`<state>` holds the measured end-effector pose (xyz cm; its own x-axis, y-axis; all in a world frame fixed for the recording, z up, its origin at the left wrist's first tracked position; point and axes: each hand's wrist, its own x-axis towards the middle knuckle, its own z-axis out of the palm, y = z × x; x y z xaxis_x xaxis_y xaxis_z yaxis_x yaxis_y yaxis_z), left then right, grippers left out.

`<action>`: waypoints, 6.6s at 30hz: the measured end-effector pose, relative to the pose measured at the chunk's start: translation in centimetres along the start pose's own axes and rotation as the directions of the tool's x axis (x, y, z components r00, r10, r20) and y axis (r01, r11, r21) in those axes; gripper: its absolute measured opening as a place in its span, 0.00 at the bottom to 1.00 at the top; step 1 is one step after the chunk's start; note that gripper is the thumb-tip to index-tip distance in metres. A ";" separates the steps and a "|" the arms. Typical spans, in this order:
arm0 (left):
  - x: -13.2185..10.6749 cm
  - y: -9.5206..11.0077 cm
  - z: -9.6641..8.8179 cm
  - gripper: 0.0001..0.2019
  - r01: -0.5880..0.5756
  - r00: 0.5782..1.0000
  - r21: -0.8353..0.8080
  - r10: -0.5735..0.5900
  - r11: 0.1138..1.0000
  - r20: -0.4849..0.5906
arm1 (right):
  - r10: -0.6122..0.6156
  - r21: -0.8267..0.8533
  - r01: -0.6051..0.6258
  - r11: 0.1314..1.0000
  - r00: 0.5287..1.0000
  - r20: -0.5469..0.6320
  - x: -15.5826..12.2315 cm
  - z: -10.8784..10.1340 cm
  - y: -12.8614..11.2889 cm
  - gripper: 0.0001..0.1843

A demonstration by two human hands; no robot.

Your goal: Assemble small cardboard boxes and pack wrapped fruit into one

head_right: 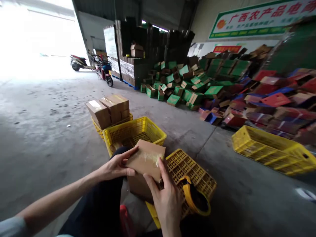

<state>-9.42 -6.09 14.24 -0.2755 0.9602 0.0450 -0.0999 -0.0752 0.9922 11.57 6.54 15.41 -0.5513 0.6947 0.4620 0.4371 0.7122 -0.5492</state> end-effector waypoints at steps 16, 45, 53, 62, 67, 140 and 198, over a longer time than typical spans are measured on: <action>6.1 -5.7 5.6 0.42 -0.197 0.954 0.325 0.105 0.925 0.279 | 0.147 0.036 -0.143 0.989 0.973 -0.177 -6.1 0.5 8.6 0.38; 6.7 -13.7 13.7 0.26 -0.651 0.755 0.707 0.330 0.276 0.567 | 0.316 -0.224 -0.382 0.897 0.907 -0.279 -10.3 2.3 11.4 0.26; 6.1 -14.1 13.7 0.24 -0.670 0.741 0.661 0.359 0.338 0.567 | 0.413 -0.190 -0.489 0.851 0.848 -0.331 -11.1 3.7 12.0 0.30; 6.1 -14.4 13.4 0.26 -0.688 0.722 0.635 0.409 0.350 0.558 | 0.270 -0.387 -0.370 0.845 0.919 -0.287 -10.3 3.2 11.7 0.28; 7.0 -13.0 13.6 0.25 -0.669 0.741 0.663 0.366 0.336 0.563 | 0.241 -0.429 -0.305 0.850 0.950 -0.198 -10.6 3.5 10.4 0.26; 5.1 -16.6 10.4 0.39 -0.680 0.733 0.626 0.359 0.381 0.578 | 0.239 -0.510 -0.288 0.811 0.958 -0.160 -6.8 4.2 6.9 0.18; 6.2 -14.0 15.2 0.30 -0.821 0.570 0.525 0.310 0.223 0.761 | 0.672 0.803 -0.319 0.504 0.729 -0.131 -13.7 4.8 14.5 0.33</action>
<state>4.75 5.03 2.43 0.5392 0.7289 0.4218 0.7061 -0.6643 0.2451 22.09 6.91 -2.22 -0.0149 0.9981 0.0594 -0.1741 0.0560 -0.9831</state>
